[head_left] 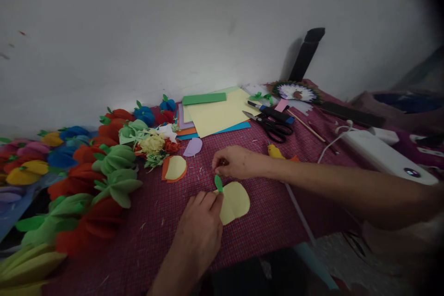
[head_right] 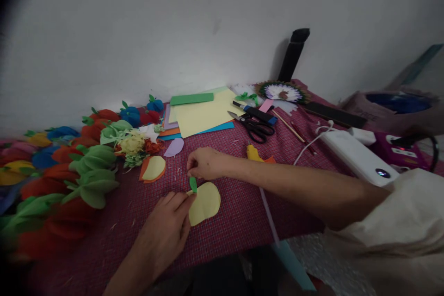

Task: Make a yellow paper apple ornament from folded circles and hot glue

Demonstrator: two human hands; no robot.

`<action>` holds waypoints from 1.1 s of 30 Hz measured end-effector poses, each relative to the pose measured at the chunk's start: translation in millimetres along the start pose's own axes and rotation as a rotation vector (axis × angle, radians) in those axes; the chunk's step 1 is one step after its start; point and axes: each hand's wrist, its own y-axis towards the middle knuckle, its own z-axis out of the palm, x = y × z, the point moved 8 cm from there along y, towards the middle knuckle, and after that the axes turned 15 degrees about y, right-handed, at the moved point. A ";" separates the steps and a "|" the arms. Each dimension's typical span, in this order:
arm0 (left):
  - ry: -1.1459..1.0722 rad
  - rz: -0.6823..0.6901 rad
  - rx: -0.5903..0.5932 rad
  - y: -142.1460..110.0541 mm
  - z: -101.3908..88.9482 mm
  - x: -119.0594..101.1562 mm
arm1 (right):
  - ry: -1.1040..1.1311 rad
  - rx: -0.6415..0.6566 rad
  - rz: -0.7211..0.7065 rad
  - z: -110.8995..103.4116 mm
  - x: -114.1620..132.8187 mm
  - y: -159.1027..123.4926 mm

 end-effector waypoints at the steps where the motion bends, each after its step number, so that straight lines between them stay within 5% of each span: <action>1: 0.001 -0.001 -0.002 0.0 0.0 0.1 | -0.059 -0.035 -0.061 -4.1 7.2 -4.4; 10: 0.019 -0.011 0.002 -1.0 -1.6 -0.2 | -0.379 0.049 -0.386 22.1 12.5 -30.3; 20: 0.019 -0.004 -0.005 -0.5 0.1 -0.8 | -0.514 0.164 -0.385 39.7 7.3 -21.7; 33: -0.091 -0.055 -0.069 -6.4 -2.4 4.7 | -0.475 0.136 -0.519 30.6 16.2 -31.3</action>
